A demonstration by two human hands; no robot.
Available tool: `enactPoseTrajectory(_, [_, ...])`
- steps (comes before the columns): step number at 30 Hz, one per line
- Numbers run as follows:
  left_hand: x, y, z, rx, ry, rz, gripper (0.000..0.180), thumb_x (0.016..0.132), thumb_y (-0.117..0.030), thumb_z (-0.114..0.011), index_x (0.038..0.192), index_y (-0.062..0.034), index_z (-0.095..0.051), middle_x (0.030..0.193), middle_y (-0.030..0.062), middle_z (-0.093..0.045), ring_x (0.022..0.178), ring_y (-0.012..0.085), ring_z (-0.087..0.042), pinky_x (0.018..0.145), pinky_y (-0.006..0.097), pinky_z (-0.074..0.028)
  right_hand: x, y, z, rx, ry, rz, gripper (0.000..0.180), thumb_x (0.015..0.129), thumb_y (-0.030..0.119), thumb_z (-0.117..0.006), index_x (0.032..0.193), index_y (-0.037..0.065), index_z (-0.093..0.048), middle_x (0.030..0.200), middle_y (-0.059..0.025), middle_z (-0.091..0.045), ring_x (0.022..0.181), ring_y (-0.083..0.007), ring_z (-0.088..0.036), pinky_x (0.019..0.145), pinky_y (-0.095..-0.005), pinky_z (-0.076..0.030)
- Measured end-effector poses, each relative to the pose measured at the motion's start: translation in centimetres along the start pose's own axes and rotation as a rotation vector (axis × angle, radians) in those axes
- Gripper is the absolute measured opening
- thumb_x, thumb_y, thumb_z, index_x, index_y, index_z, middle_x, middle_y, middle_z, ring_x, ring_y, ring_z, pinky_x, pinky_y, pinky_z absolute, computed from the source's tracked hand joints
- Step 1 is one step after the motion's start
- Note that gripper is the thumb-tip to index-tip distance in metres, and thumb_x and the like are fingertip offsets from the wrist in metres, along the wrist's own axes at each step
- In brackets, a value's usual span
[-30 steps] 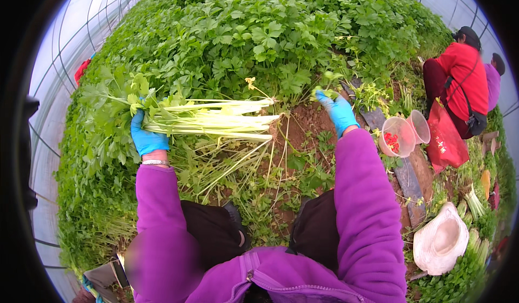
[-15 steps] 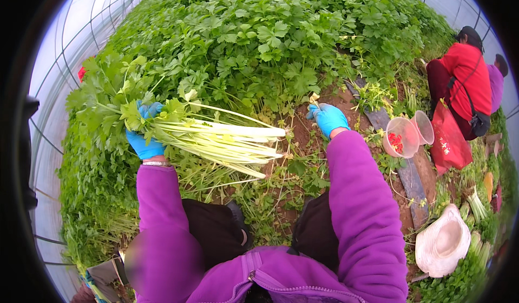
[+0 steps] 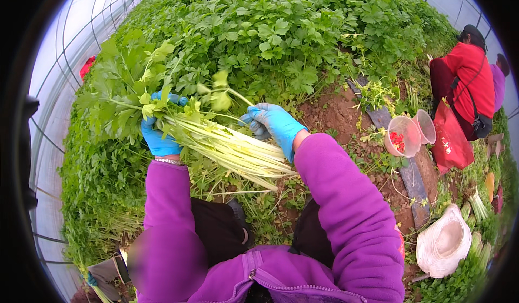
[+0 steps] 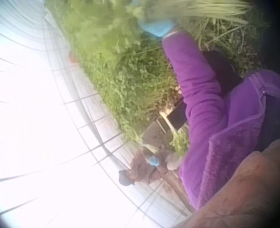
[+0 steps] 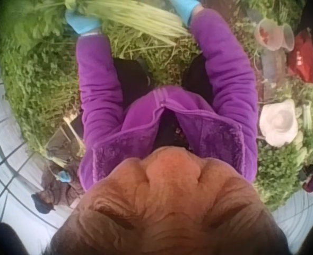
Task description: The person harvests celery stalks in a greenhouse, gathers them into a bundle, trims the ends with a knife, and ties the bundle with a rubber band. The finished bundle is placed on a wooden board.
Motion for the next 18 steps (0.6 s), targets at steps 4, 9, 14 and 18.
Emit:
enactPoseTrajectory(4, [-0.1, -0.6, -0.2, 0.002, -0.084, 0.005, 0.045, 0.08, -0.014, -0.061, 0.123, -0.0009, -0.055, 0.122, 0.0142, -0.059, 0.111, 0.0318, -0.056, 0.099, 0.053, -0.043, 0.8, -0.2, 5.5, 0.206, -0.025, 0.083, 0.033, 0.103, 0.025, -0.037, 0.105, 0.003, -0.063, 0.056, 0.0055, -0.035, 0.043, -0.0067, -0.023, 0.041, -0.0247, -0.021])
enactPoseTrajectory(9, [0.4, -1.4, -0.5, 0.057, -0.259, -0.07, 0.035, 0.081, -0.012, -0.06, 0.114, 0.0013, -0.061, 0.111, 0.0145, -0.064, 0.102, 0.0277, -0.061, 0.095, 0.042, -0.048, -0.6, -1.4, 12.6, -0.505, -0.451, -0.183, 0.038, 0.099, 0.029, -0.045, 0.125, 0.003, -0.057, 0.093, -0.0127, -0.069, 0.071, -0.0187, -0.061, 0.068, -0.0325, -0.05])
enactPoseTrajectory(14, [1.0, 0.6, -1.9, 0.218, -0.618, -0.087, 0.027, 0.079, -0.008, -0.061, 0.105, 0.0, -0.064, 0.103, 0.0121, -0.066, 0.095, 0.0274, -0.063, 0.09, 0.042, -0.051, -1.2, 0.1, 6.9, -0.935, -0.399, 0.215, 0.076, 0.084, 0.051, -0.064, 0.142, 0.009, -0.038, 0.137, -0.0187, -0.048, 0.128, -0.0329, -0.045, 0.105, -0.0396, -0.038])
enactPoseTrajectory(18, [0.7, 4.4, -4.3, 0.258, -0.726, -0.069, 0.027, 0.078, -0.008, -0.064, 0.105, -0.0034, -0.064, 0.104, 0.0101, -0.066, 0.096, 0.0272, -0.063, 0.089, 0.042, -0.052, -1.6, 0.5, -1.9, -0.893, -0.031, 0.542, 0.095, 0.075, 0.049, -0.074, 0.148, 0.013, -0.026, 0.135, -0.0213, -0.049, 0.125, -0.0334, -0.047, 0.104, -0.0381, -0.038])
Point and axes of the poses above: each hand's wrist, its own x-axis towards the middle knuckle, its own z-axis out of the back of the hand, y = z × x, the point moved 1 cm from there along x, towards the middle knuckle
